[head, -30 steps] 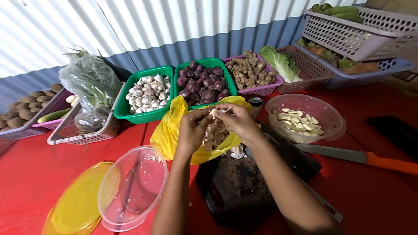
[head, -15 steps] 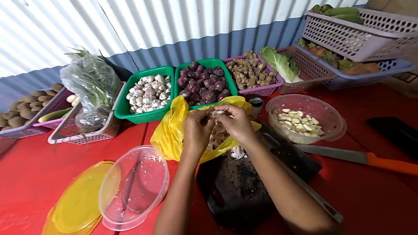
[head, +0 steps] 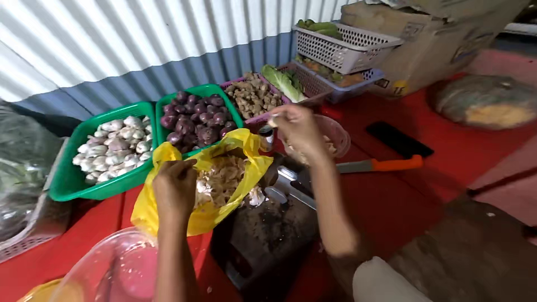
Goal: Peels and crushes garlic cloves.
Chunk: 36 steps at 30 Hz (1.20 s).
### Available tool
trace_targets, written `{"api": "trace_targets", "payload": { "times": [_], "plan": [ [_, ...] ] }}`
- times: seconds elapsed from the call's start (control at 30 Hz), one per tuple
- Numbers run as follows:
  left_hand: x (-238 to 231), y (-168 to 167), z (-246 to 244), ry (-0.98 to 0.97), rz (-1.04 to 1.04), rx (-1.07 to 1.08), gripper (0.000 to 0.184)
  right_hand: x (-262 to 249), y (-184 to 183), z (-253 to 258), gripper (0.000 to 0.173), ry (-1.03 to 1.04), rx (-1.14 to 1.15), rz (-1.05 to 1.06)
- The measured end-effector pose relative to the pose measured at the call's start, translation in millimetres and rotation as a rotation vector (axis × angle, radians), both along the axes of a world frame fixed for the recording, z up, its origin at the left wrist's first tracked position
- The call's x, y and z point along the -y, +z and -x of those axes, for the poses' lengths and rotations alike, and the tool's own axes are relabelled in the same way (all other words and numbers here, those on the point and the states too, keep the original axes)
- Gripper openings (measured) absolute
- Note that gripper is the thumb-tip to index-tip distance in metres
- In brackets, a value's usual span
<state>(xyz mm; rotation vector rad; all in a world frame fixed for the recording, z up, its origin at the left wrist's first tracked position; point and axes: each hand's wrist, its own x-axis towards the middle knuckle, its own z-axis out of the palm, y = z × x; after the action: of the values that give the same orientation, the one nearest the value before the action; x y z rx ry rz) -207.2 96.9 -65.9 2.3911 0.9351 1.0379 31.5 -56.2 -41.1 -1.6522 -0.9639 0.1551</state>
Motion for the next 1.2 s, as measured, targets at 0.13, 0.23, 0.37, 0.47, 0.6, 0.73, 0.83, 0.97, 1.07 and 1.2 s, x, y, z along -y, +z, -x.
{"api": "trace_targets", "payload": {
  "times": [0.13,0.23,0.37,0.47,0.6,0.73,0.83,0.97,1.07,1.2],
  "plan": [
    [-3,2,1,-0.014,0.162,-0.179,0.02,33,-7,-50,0.027,-0.267,0.027,0.245],
    [-10,-1,6,-0.033,0.22,-0.306,0.022,41,-23,-69,0.034,-0.369,0.086,0.41],
    [-7,4,11,0.041,0.13,-0.185,0.024,32,-7,-42,0.037,-0.329,0.159,0.401],
    [11,12,2,-0.11,0.126,0.05,0.031,-3,5,16,0.034,-0.009,0.131,0.279],
    [25,8,-12,-0.399,0.249,0.126,0.051,-57,-15,83,0.02,0.442,-0.319,0.126],
    [9,1,-2,-0.349,0.203,0.046,0.043,-71,-9,96,0.028,0.506,-1.187,0.008],
    [12,-5,-5,-0.253,0.129,0.021,0.027,-70,-8,104,0.037,0.525,-1.201,-0.037],
    [7,0,-4,-0.234,0.135,0.053,0.021,-69,-12,103,0.041,0.602,-1.11,-0.051],
    [1,1,2,-0.208,0.177,0.158,0.028,-68,-17,102,0.035,0.56,-0.74,0.001],
    [4,5,3,-0.121,0.155,0.142,0.017,-70,-25,101,0.019,0.43,-0.343,-0.017]
  ]
}}
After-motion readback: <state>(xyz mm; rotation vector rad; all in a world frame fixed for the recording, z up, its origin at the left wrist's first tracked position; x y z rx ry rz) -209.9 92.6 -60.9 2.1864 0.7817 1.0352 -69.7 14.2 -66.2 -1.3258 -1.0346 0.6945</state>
